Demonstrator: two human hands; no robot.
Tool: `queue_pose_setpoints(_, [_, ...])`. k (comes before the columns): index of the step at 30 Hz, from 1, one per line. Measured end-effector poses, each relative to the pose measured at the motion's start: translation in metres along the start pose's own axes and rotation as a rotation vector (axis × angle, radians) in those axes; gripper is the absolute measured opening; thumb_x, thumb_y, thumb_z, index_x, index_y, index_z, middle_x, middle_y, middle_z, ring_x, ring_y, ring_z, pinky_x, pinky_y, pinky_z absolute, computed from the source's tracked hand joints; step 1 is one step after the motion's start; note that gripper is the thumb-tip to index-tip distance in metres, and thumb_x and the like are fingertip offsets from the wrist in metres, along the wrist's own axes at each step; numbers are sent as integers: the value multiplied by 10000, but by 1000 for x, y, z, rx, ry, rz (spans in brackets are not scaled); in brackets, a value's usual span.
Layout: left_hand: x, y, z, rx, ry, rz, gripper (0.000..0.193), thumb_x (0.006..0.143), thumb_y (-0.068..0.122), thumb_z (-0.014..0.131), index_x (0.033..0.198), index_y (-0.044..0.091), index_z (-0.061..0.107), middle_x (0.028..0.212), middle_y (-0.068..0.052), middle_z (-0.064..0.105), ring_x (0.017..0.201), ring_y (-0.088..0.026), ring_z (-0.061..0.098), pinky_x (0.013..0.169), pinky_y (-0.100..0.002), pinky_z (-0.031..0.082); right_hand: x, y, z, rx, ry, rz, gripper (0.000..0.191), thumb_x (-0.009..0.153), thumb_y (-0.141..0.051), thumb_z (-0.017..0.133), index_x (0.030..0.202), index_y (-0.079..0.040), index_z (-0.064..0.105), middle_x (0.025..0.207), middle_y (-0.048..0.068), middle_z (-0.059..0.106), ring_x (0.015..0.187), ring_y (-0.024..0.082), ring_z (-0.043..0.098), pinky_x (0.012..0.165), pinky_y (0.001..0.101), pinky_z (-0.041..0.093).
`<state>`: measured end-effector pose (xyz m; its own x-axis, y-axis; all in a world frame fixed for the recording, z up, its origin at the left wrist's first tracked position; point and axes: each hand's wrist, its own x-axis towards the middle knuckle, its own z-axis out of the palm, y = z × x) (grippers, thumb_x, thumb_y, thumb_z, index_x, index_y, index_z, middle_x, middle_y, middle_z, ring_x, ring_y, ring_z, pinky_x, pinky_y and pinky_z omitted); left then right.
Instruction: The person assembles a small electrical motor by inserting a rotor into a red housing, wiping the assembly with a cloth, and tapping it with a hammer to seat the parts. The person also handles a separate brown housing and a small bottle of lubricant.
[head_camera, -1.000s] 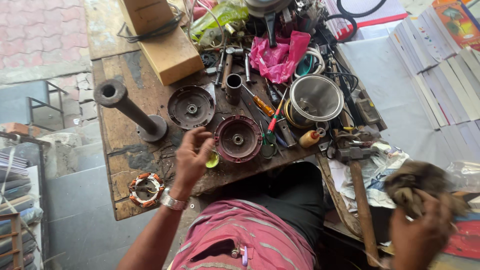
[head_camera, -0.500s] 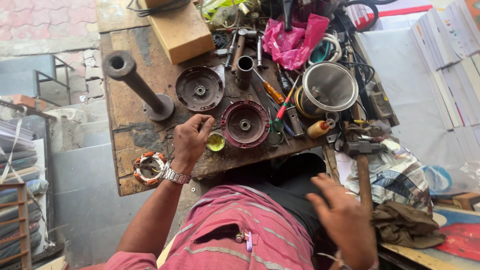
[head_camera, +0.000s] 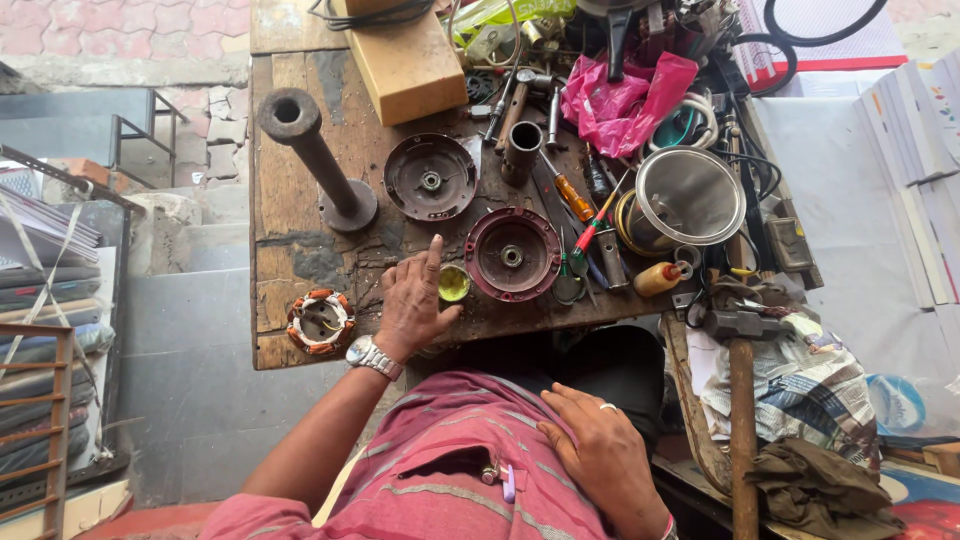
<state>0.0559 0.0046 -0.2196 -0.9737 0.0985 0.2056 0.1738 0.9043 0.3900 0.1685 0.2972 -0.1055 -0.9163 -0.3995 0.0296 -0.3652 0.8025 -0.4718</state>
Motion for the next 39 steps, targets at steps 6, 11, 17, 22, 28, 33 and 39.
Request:
queue_pose_setpoints(6, [-3, 6, 13, 67, 35, -12, 1340, 598, 337, 939, 1611, 70, 103, 1253, -148, 589, 1213, -326, 538, 1160, -577, 239, 47, 60, 42, 45, 327, 278, 397, 863, -212, 788, 1230, -103, 685, 1168, 83, 714, 1016, 259, 697, 848, 381, 561])
queue_pose_setpoints(11, [-9, 8, 13, 58, 62, 1, 1306, 608, 318, 950, 1597, 72, 133, 1201, -122, 610, 1230, -322, 542, 1215, -635, 125, 95, 98, 74, -36, 399, 334, 685, 782, -269, 865, 1364, -80, 556, 1170, 90, 645, 1041, 288, 644, 875, 417, 536])
queue_pose_setpoints(17, [-12, 10, 14, -42, 121, 10, 1281, 611, 216, 922, 1605, 71, 126, 1204, -109, 633, 1269, -307, 559, 1244, -655, 95, 119, 97, 78, -242, 371, 0, 829, 733, -189, 832, 1473, -93, 470, 1316, 105, 623, 1179, 302, 559, 1011, 459, 437])
queue_pose_setpoints(22, [-9, 7, 13, -88, 110, -1, 1291, 604, 223, 926, 1585, 74, 100, 1211, -153, 636, 1252, -335, 556, 1234, -635, 83, 129, 103, 70, -319, 253, -43, 869, 716, -128, 824, 1510, -160, 474, 1231, 25, 665, 1141, 260, 565, 1011, 455, 422])
queue_pose_setpoints(28, [-3, 6, 9, -370, 201, 30, 1225, 750, 200, 902, 1621, 104, 45, 1262, -220, 629, 1178, -362, 639, 1064, -528, 453, 133, 82, 34, -179, 360, -2, 751, 739, -175, 867, 1429, -159, 571, 1212, 73, 661, 1112, 274, 550, 961, 443, 437])
queue_pose_setpoints(33, [10, 29, 10, -612, 162, 159, 1239, 805, 174, 889, 1639, 118, -25, 1286, -207, 654, 1107, -334, 703, 916, -444, 614, 140, 39, 18, 424, 585, -115, 462, 882, -104, 852, 1301, -113, 658, 1261, 61, 667, 1184, 222, 595, 1024, 370, 507])
queue_pose_setpoints(39, [14, 61, -6, -649, 112, 234, 1292, 698, 167, 902, 1630, 97, 10, 1253, -213, 672, 1032, -355, 697, 873, -463, 582, 154, 19, 28, 1412, 456, 179, 346, 890, -74, 799, 1162, -51, 587, 1204, 148, 742, 1009, 158, 706, 903, 300, 581])
